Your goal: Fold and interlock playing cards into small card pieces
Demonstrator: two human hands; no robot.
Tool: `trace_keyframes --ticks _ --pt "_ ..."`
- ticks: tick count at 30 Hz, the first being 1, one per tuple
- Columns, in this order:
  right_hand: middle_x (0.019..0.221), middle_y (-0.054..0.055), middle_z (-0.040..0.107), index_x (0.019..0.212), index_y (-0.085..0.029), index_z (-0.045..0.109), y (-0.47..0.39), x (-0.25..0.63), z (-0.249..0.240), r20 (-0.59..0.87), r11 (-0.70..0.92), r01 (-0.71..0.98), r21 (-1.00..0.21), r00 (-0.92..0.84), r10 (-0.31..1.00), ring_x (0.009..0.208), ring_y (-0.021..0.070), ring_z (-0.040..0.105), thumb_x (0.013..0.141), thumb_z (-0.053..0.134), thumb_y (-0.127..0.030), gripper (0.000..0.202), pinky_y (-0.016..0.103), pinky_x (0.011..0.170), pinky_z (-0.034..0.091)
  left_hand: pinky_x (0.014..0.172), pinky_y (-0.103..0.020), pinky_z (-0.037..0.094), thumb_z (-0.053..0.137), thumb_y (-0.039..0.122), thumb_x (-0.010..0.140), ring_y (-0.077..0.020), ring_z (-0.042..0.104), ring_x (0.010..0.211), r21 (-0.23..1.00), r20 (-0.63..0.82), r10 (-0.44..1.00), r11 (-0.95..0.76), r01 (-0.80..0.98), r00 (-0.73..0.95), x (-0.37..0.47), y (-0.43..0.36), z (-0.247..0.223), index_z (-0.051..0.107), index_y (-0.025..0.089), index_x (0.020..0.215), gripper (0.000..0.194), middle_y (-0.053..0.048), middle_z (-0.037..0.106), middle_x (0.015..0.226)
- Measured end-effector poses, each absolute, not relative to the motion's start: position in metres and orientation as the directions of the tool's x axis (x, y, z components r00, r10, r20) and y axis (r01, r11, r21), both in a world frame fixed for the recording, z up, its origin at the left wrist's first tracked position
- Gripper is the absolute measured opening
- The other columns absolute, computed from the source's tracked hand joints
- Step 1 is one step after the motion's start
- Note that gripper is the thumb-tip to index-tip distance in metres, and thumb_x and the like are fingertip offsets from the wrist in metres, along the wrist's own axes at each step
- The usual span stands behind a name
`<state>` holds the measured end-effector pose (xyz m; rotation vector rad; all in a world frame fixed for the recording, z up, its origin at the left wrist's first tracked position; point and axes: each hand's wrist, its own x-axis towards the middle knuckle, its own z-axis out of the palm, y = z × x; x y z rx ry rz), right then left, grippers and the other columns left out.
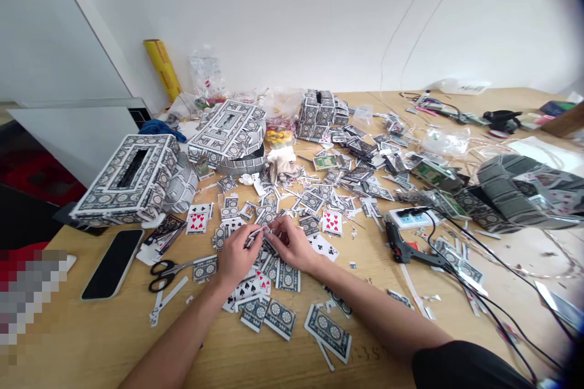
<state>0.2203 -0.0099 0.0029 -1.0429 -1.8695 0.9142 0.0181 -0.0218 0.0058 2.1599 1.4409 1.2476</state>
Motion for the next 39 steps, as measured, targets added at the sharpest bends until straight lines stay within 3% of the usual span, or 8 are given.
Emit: trace_keyframes --ticks 5,10,15,39 --pt "0.108 0.006 0.077 0.092 -0.025 0.051 -0.005 0.218 -0.001 0.349 0.433 0.285 -0.855 -0.3 0.888 0.069 0.0152 0.061 0.097 0.072 -0.039 0.025 0.03 0.066 0.052 0.084 -0.031 0.06 0.06 0.027 0.101 -0.0197 0.077 0.09 0.61 0.506 0.847 -0.484 0.628 0.161 0.018 -0.021 0.007 0.071 0.024 0.105 0.011 -0.004 0.08 0.098" --pt "0.114 0.01 0.075 0.088 -0.024 0.055 -0.002 0.22 -0.002 0.417 0.489 0.264 -0.831 -0.285 0.863 0.094 0.0215 0.069 0.096 0.076 -0.04 0.028 0.035 0.08 0.056 0.085 -0.032 0.059 0.059 0.026 0.101 -0.0204 0.076 0.091 0.608 0.5 0.847 -0.491 0.624 0.179 0.019 -0.02 0.007 0.071 0.024 0.105 0.012 -0.004 0.079 0.097" --pt "0.114 0.011 0.072 0.087 -0.023 0.061 -0.001 0.221 -0.006 0.461 0.519 0.29 -0.804 -0.246 0.853 0.106 0.0246 0.069 0.096 0.078 -0.041 0.027 0.04 0.091 0.057 0.087 -0.033 0.06 0.058 0.026 0.102 -0.021 0.076 0.094 0.62 0.475 0.857 -0.486 0.616 0.199 0.019 -0.021 0.01 0.071 0.024 0.105 0.013 -0.005 0.078 0.098" --pt "0.102 0.008 0.072 0.094 -0.023 0.068 -0.003 0.218 -0.007 0.585 0.624 0.335 -0.706 -0.222 0.78 0.097 0.0228 0.072 0.098 0.077 -0.033 0.014 0.036 0.086 0.06 0.082 -0.032 0.058 0.059 0.025 0.101 -0.0219 0.076 0.09 0.576 0.481 0.861 -0.454 0.68 0.168 0.017 -0.018 -0.003 0.069 0.023 0.103 0.01 -0.004 0.079 0.095"
